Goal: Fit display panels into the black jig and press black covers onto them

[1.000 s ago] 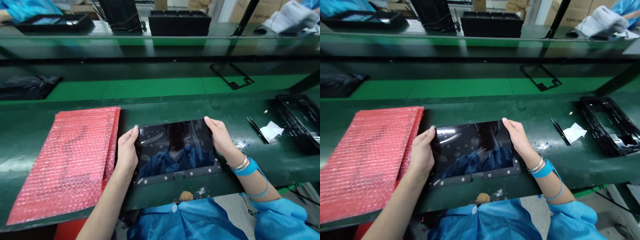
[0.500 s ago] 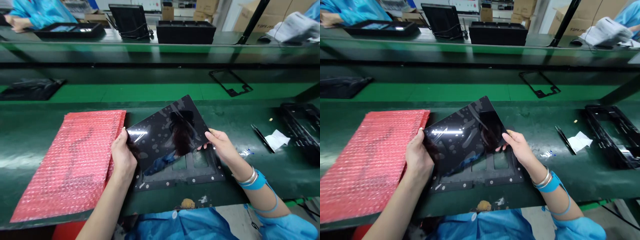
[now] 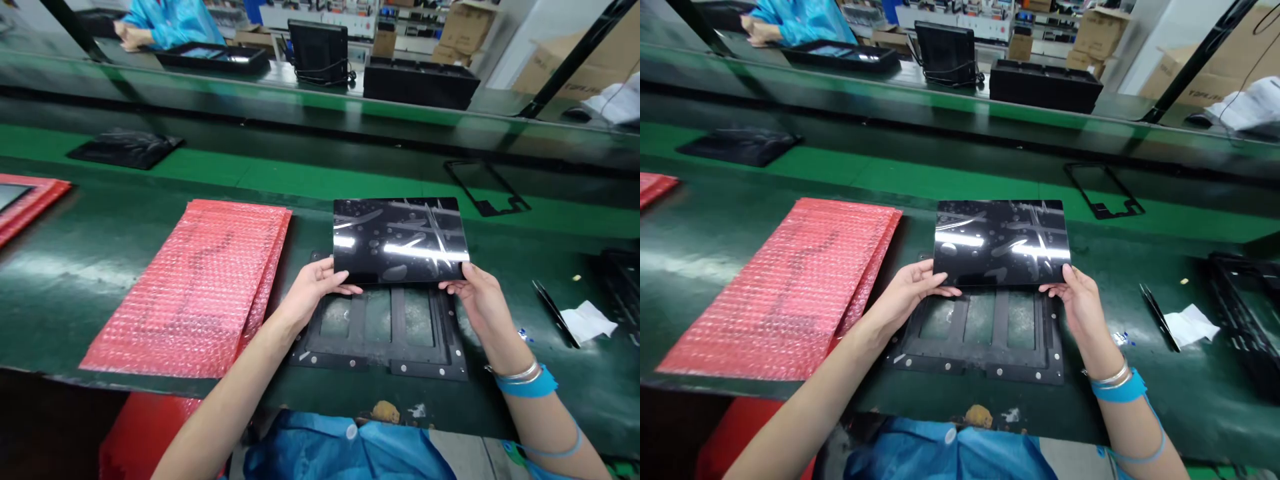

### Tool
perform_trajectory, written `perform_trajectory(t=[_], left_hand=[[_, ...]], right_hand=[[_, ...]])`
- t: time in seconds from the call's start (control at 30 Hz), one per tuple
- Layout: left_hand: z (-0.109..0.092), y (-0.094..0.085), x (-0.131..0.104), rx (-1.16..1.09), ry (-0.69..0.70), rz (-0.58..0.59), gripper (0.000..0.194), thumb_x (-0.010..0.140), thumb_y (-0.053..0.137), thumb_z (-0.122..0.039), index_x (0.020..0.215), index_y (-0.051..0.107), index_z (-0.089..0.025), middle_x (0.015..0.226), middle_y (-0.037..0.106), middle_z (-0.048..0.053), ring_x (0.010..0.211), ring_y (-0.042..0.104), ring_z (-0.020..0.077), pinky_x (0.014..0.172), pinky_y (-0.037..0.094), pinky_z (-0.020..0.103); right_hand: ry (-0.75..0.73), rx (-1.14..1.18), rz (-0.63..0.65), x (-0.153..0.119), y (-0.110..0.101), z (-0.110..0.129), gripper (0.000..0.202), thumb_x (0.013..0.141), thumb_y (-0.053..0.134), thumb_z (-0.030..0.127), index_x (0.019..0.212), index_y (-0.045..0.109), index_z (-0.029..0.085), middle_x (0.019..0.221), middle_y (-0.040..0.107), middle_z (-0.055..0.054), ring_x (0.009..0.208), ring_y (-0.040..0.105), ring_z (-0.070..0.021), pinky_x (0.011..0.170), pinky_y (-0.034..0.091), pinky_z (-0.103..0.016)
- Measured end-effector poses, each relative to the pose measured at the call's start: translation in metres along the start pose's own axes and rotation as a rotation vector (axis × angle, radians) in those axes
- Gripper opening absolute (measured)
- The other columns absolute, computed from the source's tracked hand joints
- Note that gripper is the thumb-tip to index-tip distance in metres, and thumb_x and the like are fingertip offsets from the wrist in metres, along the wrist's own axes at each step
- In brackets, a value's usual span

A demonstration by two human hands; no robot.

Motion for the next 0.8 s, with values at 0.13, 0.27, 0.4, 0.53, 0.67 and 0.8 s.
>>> perform_trajectory(t=[0.13,0.27,0.4,0.53,0.67,0.8], left_hand=[[0.006,0.002,-0.003,-0.016,0.025,-0.03,0.041,0.064,0.09,-0.039,0.089,0.072,-0.012,0.075,0.075,0.01,0.07,0.076,0.0281,0.063,0.056,0.03],[0.0,0.005,-0.01,0.005,0.059,-0.053,0.032,0.066,0.088,-0.037,0.079,0.07,-0.013,0.066,0.072,0.006,0.059,0.073,0.0228,0.058,0.052,0.028],[-0.012,0.007,-0.017,-0.058,0.122,-0.115,0.028,0.072,0.083,-0.036,0.08,0.066,-0.015,0.069,0.073,0.005,0.06,0.072,0.0213,0.067,0.052,0.03],[-0.014,-0.001,-0.014,-0.197,0.213,-0.22,0.053,0.075,0.079,-0.036,0.122,0.062,-0.018,0.124,0.072,0.015,0.106,0.072,0.0272,0.084,0.053,0.033],[-0.01,-0.009,-0.009,-0.185,0.219,-0.279,0.065,0.074,0.078,-0.038,0.133,0.058,-0.018,0.134,0.066,0.017,0.119,0.065,0.0289,0.085,0.052,0.033],[-0.011,-0.01,-0.011,-0.166,0.152,-0.237,0.057,0.071,0.082,-0.039,0.12,0.066,-0.015,0.118,0.073,0.016,0.107,0.069,0.0283,0.08,0.051,0.031]], right_hand=[[0.074,0.003,0.064,0.006,-0.003,-0.005,0.047,0.069,0.08,0.063,0.079,0.065,0.02,0.068,0.069,-0.005,0.059,0.068,-0.0193,0.047,0.048,-0.028],[0.091,0.012,0.099,0.015,-0.001,0.004,0.048,0.061,0.087,0.057,0.083,0.064,0.021,0.069,0.068,0.0,0.056,0.066,-0.0166,0.046,0.047,-0.026],[0.096,-0.009,0.086,0.045,0.017,0.02,0.051,0.052,0.092,0.054,0.073,0.06,0.021,0.059,0.061,0.002,0.051,0.062,-0.0161,0.042,0.044,-0.025],[0.086,-0.072,0.044,0.095,0.058,0.03,0.037,0.074,0.083,0.045,0.072,0.056,0.019,0.063,0.06,0.001,0.061,0.066,-0.0157,0.049,0.048,-0.024],[0.084,-0.226,-0.002,0.138,0.104,0.033,0.028,0.096,0.063,0.041,0.107,0.064,0.015,0.098,0.068,-0.004,0.082,0.067,-0.0147,0.07,0.058,-0.031],[0.027,-0.479,-0.042,0.16,0.114,0.036,0.037,0.096,0.063,0.039,0.125,0.06,0.017,0.12,0.065,-0.009,0.098,0.066,-0.0195,0.083,0.059,-0.04]])
Point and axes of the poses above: each hand's wrist, its own x-axis towards the middle knuckle, its own y-axis out of the palm, z = x × y, the point moved 1 cm from there along x, towards the middle knuckle
